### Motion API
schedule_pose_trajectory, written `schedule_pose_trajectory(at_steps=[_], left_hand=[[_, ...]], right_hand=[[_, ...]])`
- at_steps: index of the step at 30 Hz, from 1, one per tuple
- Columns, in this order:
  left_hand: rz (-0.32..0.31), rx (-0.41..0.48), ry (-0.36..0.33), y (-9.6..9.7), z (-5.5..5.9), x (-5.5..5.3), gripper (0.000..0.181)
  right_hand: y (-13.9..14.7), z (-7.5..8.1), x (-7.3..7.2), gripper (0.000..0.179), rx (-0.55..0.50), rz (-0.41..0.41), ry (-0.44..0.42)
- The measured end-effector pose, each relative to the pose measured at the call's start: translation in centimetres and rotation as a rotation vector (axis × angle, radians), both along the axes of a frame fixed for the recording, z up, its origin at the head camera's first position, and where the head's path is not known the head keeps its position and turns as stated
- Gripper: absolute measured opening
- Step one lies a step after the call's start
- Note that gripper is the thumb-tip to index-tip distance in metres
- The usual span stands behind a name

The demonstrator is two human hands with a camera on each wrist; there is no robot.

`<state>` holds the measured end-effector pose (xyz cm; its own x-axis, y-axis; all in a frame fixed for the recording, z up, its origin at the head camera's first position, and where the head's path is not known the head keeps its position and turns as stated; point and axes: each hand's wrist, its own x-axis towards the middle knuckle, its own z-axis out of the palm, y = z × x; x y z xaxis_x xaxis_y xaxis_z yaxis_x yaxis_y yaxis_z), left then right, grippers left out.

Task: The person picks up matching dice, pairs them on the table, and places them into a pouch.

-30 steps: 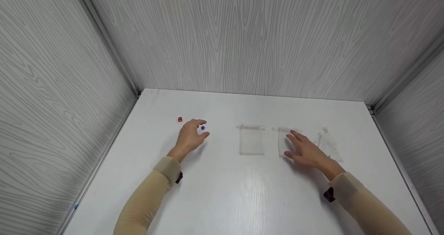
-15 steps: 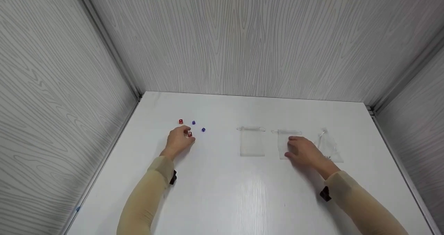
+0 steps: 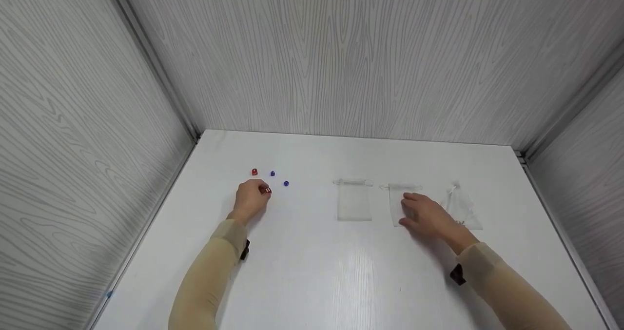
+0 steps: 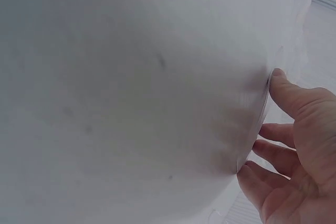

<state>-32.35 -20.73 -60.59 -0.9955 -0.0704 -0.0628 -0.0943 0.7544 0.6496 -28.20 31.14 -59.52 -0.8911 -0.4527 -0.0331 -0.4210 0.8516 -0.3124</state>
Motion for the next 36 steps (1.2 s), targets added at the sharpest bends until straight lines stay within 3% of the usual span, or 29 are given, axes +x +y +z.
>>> schedule_pose_trajectory(at_steps=[6,11,17,23,31,36], left_hand=[[-0.011,-0.013,0.024,0.6,0.1,0.6,0.019],[-0.058,-0.012,0.054,2.5,0.9,1.9,0.017],[-0.218,-0.003,0.078,6.5,2.7,3.9,0.017],[-0.411,0.009,0.053,10.6,3.5,5.8,0.019],[-0.59,-0.009,0.001,15.2,2.8,8.0,0.022],[-0.679,-0.039,-0.002,16.8,1.6,8.3,0.019]], right_hand=[[-0.1,0.2,0.2,0.066,0.006,-0.018,-0.021],[-0.1,0.2,0.2,0.063,-0.011,0.007,0.016],[0.1,0.2,-0.1,0.06,-0.003,0.05,0.066],[0.1,0.2,-0.5,0.06,0.023,0.046,0.05],[0.1,0.1,-0.5,0.059,0.019,0.059,0.077],[0.1,0.1,-0.5,0.06,0.031,0.05,0.063]])
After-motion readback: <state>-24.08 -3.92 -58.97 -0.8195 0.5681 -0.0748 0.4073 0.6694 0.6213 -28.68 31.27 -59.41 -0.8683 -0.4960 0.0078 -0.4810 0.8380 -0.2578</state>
